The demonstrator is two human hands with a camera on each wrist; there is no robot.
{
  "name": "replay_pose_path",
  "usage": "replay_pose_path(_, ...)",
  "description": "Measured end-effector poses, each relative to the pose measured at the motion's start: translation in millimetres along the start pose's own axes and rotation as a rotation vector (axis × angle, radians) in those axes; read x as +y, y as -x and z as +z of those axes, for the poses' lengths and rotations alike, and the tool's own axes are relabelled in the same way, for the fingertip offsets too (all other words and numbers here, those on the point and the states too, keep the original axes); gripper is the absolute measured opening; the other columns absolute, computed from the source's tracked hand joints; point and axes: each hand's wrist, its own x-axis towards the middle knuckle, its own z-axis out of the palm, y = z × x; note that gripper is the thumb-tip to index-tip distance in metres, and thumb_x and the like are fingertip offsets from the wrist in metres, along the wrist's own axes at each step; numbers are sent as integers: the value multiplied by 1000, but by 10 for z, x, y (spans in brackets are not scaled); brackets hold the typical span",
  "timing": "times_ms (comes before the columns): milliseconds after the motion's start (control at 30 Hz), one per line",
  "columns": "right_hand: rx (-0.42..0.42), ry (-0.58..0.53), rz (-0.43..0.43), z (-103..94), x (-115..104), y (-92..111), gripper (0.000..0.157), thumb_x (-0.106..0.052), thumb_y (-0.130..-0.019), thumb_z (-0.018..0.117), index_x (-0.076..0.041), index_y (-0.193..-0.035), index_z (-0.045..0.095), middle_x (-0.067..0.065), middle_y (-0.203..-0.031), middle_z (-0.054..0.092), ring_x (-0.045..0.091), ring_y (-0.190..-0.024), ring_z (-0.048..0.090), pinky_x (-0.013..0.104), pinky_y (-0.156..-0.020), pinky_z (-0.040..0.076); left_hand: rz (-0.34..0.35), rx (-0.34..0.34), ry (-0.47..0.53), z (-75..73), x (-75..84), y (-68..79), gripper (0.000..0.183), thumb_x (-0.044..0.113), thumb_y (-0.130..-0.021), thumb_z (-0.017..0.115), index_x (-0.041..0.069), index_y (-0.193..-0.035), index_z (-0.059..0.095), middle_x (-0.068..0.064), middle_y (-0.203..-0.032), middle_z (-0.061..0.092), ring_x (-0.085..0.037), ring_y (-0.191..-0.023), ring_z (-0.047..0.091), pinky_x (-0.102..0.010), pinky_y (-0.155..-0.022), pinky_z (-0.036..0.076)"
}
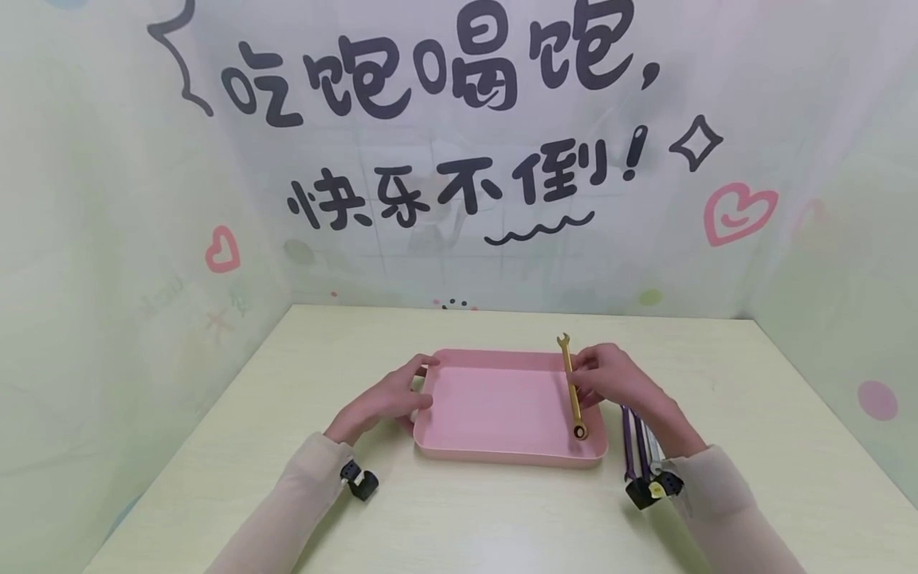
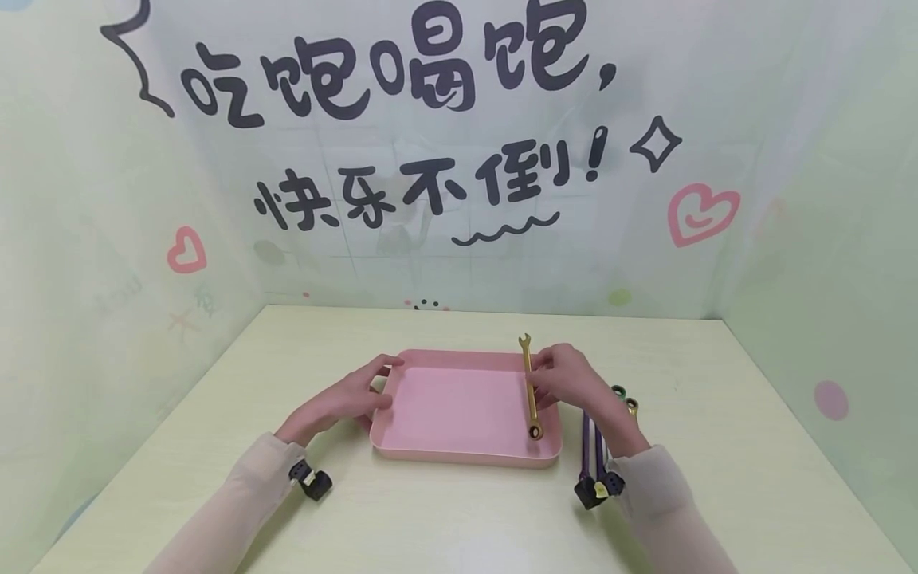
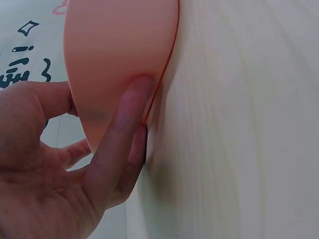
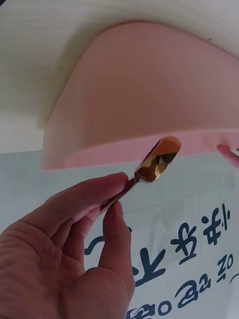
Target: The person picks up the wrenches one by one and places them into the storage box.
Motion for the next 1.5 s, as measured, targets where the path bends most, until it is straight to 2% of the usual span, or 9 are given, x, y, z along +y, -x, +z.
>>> replay_pose_path(333,34,123,46,125,22,3,20,-4,-94,61,10,-106,69,15,-82,71,19,-62,72,34,-61,65,2,-1,1,7,17,7,73,5,-88,61,17,-156,37,-22,-160,38,-21,-71,69,-37,-58,62)
replay_pose_path(467,50,158,42,175,10,16,17,-1,-92,62,10,-103,69,14,-79,71,18,-61,71,32,-58,64,3,8,5,11,16,13,74,5,-87,62,16,-155,38,-22,-159,39,-21,-74,68,-37,-57,62)
replay_pose_path(700,112,271,28,272,22,29,12,2,-90,63,9,-95,71,12,-72,70,15,-56,69,29,-53,61,1,6,5,18,21,13,73,5,-87,61,16,-155,37,-22,-159,39,-21,-70,69,-36,-57,62)
replay_pose_path(933,160,412,32,378,33,23,12,0,-90,66,7,-97,73,10,-73,69,14,-54,61,20,-46,48,2,7,-3,24,37,19,72,5,-88,61,16,-156,37,-22,-159,40,-21,-72,69,-36,-57,62)
replay_pose_path(1167,160,419,78,451,13,45,14,-1,-92,66,6,-102,72,10,-75,65,17,-56,59,19,-46,44,-3,8,-8,28,44,40,72,5,-89,62,16,-155,38,-22,-159,40,-21,-73,69,-36,-57,63)
replay_pose_path(1333,165,414,125,473,-15,44,4,1,-93,64,2,-90,66,7,-68,54,17,-54,55,20,-45,39,0,11,-6,21,56,48,73,5,-88,62,16,-156,37,-23,-159,40,-22,-74,69,-37,-57,63)
replay_pose_path(1500,169,459,109,510,-36,27,23,0,-98,59,-3,-75,60,3,-62,41,17,-54,47,21,-46,35,-3,16,-10,16,57,46,73,5,-88,63,16,-156,38,-22,-159,40,-22,-76,69,-37,-57,63)
